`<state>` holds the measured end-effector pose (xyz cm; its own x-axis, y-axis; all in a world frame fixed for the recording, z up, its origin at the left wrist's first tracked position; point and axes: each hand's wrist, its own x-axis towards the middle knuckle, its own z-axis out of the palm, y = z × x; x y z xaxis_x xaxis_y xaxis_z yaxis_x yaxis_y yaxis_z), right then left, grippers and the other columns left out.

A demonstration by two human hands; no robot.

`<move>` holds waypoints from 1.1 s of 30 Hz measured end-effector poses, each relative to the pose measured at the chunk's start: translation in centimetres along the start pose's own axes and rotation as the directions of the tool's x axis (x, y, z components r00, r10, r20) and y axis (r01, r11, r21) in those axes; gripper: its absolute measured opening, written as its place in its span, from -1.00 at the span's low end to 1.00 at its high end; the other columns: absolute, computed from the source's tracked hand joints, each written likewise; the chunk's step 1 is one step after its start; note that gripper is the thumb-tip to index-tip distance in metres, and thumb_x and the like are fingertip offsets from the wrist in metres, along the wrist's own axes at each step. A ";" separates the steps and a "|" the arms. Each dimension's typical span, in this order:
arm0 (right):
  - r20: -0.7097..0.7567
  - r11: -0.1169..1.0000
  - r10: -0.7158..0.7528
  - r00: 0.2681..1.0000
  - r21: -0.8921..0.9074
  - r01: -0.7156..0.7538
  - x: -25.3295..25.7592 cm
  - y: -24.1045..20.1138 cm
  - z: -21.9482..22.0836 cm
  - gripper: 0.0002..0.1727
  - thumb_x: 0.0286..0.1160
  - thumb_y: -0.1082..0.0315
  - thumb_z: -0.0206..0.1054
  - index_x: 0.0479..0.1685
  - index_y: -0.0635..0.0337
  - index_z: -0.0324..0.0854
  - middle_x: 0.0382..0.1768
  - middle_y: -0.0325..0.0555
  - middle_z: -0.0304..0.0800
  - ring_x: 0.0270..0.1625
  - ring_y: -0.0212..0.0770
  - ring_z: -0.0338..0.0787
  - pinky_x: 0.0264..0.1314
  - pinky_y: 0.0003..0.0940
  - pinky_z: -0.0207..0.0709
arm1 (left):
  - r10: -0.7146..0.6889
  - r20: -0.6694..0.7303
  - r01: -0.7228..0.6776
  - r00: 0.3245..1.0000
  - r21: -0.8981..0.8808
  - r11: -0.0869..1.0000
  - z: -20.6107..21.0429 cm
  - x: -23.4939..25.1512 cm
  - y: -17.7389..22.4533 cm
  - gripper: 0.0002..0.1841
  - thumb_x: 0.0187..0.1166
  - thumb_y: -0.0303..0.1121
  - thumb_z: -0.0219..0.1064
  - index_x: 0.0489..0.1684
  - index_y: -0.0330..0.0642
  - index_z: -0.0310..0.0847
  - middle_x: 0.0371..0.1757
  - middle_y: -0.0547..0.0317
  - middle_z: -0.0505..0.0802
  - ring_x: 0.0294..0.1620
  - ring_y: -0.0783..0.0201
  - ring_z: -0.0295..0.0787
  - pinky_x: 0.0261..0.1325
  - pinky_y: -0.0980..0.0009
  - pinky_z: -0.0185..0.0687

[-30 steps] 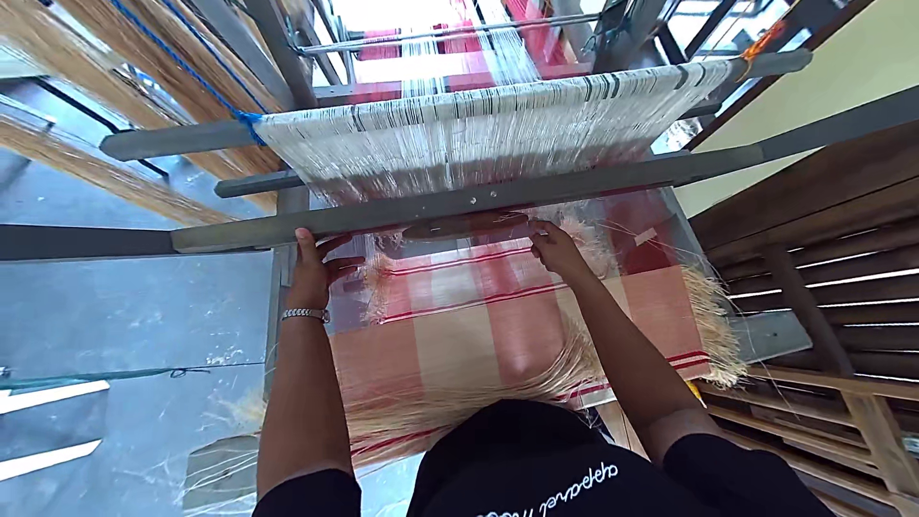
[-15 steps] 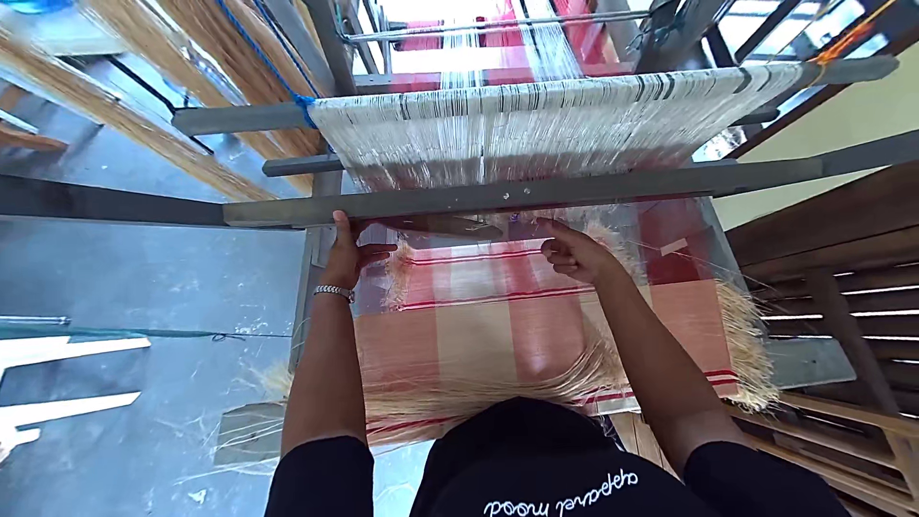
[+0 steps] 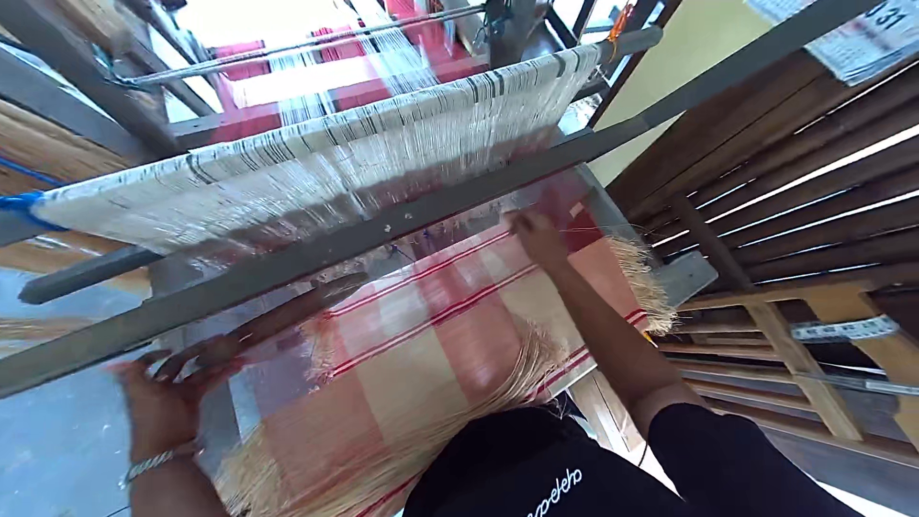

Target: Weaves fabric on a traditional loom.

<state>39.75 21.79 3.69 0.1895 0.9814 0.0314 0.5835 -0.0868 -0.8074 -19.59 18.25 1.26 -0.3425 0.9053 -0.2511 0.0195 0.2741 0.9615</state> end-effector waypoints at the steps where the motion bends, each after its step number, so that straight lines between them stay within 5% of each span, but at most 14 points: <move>1: -0.147 0.990 -0.025 0.989 -0.138 0.004 0.8 2.0 -2.0 -0.59 0.80 0.23 0.09 0.38 0.27 0.65 0.15 0.16 0.82 0.21 0.00 0.81 0.38 0.01 0.65 | -0.012 -0.051 0.012 0.999 0.003 1.000 -1.5 -0.6 -0.4 -0.11 0.67 0.41 -0.56 0.67 -0.17 0.04 0.22 -0.03 0.82 -0.24 0.10 0.92 -0.19 0.15 0.88; 3: -0.277 0.942 -0.017 0.961 -0.327 -0.077 2.2 5.7 -5.2 -0.45 0.81 0.24 0.00 0.65 0.38 0.37 0.55 0.34 0.52 0.63 0.24 0.49 0.74 0.15 0.27 | -0.018 -0.134 0.022 0.991 0.034 0.999 -2.2 -1.8 -0.9 -0.29 0.80 0.28 -0.38 0.66 -0.08 0.06 0.16 0.10 0.82 -0.34 0.28 0.88 -0.32 0.36 0.83; 4: -0.304 0.913 0.000 0.953 -0.388 -0.124 2.9 7.6 -6.0 -0.40 0.82 0.21 -0.04 0.74 0.37 0.25 0.67 0.34 0.38 0.74 0.27 0.35 0.81 0.20 0.13 | -0.020 -0.178 0.030 0.984 0.050 0.998 -1.2 -2.3 -0.7 -0.43 0.86 0.12 -0.18 0.69 -0.02 0.02 0.12 0.16 0.80 -0.39 0.38 0.80 -0.39 0.45 0.73; 6: -0.296 0.842 0.090 0.951 -0.487 -0.231 3.3 10.4 -6.8 -0.32 0.86 0.08 -0.13 0.84 0.30 0.10 0.73 0.32 0.30 0.77 0.31 0.30 0.78 0.39 0.01 | -0.043 -0.246 0.066 0.968 0.085 0.994 2.3 -3.3 0.0 -0.37 0.82 -0.07 0.11 0.78 0.04 -0.08 0.00 0.21 0.70 -0.43 0.49 0.65 -0.42 0.50 0.59; 8: -0.270 0.779 0.195 0.943 -0.541 -0.316 2.3 11.7 -7.4 -0.33 0.87 -0.03 -0.19 0.79 0.20 0.21 0.53 0.36 0.56 0.54 0.42 0.56 0.52 0.60 0.25 | -0.083 -0.259 0.104 0.962 0.069 0.992 4.9 -4.3 0.5 -0.25 0.77 -0.12 0.20 0.85 0.02 -0.20 0.16 0.07 0.69 -0.22 0.41 0.68 -0.18 0.37 0.65; 10: -0.273 0.734 0.232 0.934 -0.580 -0.352 0.7 12.7 -7.5 -0.33 0.89 -0.11 -0.24 0.54 0.19 0.51 0.19 0.45 0.76 0.25 0.52 0.74 0.23 0.61 0.43 | -0.098 -0.316 0.076 0.944 -0.082 0.994 5.7 -4.3 -0.1 -0.21 0.74 -0.20 0.26 0.86 0.06 -0.25 0.25 -0.01 0.69 -0.07 0.28 0.78 -0.05 0.24 0.74; 15: -0.207 0.769 0.269 0.941 -0.542 -0.339 -3.9 12.9 -9.5 -0.33 0.92 0.00 -0.24 0.50 0.37 0.53 0.30 0.47 0.71 0.42 0.42 0.67 0.49 0.39 0.41 | 0.025 -0.467 -0.168 0.884 -0.267 0.949 0.0 -5.1 -1.3 -0.08 0.68 -0.36 0.32 0.85 0.16 -0.43 0.49 -0.25 0.54 0.12 -0.08 0.84 0.03 -0.09 0.86; 18: -0.210 0.803 0.165 0.964 -0.539 -0.255 -4.6 14.1 -9.7 -0.34 0.93 0.03 -0.23 0.37 0.48 0.56 0.19 0.53 0.73 0.34 0.45 0.71 0.42 0.38 0.43 | 0.018 -0.534 -0.160 0.845 -0.220 0.962 -4.1 -8.1 -1.1 -0.11 0.67 -0.39 0.33 0.83 0.20 -0.36 0.42 -0.24 0.57 0.03 -0.09 0.87 -0.08 -0.08 0.88; 22: -0.197 0.780 0.190 0.962 -0.564 -0.270 -4.9 13.6 -9.5 -0.33 0.93 0.03 -0.27 0.43 0.46 0.51 0.26 0.52 0.70 0.42 0.41 0.67 0.50 0.34 0.38 | 0.046 -0.599 -0.198 0.799 -0.190 0.962 -7.2 -11.9 -1.5 -0.13 0.66 -0.39 0.35 0.81 0.18 -0.30 0.42 -0.25 0.58 0.03 -0.14 0.88 -0.09 -0.12 0.90; 30: -0.202 0.784 0.160 0.966 -0.569 -0.248 -4.9 13.8 -9.6 -0.35 0.93 0.08 -0.28 0.41 0.49 0.52 0.27 0.53 0.70 0.44 0.41 0.66 0.51 0.34 0.36 | 0.088 -0.670 -0.177 0.737 -0.065 0.982 -9.0 -17.4 -1.6 -0.15 0.63 -0.39 0.38 0.80 0.12 -0.21 0.49 -0.23 0.50 0.03 -0.07 0.86 -0.12 -0.07 0.89; 33: -0.205 0.786 0.157 0.966 -0.567 -0.248 -5.0 13.6 -9.7 -0.35 0.93 0.07 -0.28 0.41 0.47 0.53 0.27 0.52 0.70 0.43 0.41 0.67 0.50 0.34 0.37 | 0.246 -0.668 -0.187 0.703 0.160 0.969 -8.0 -19.2 -1.8 -0.20 0.69 -0.27 0.33 0.80 0.04 -0.20 0.52 -0.19 0.47 0.08 -0.01 0.85 -0.06 -0.03 0.89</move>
<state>54.36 14.04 -1.74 0.4365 0.8994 0.0238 0.8590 -0.4087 -0.3084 -20.61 -2.23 5.20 -0.8630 0.4871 0.1340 0.2330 0.1484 0.9611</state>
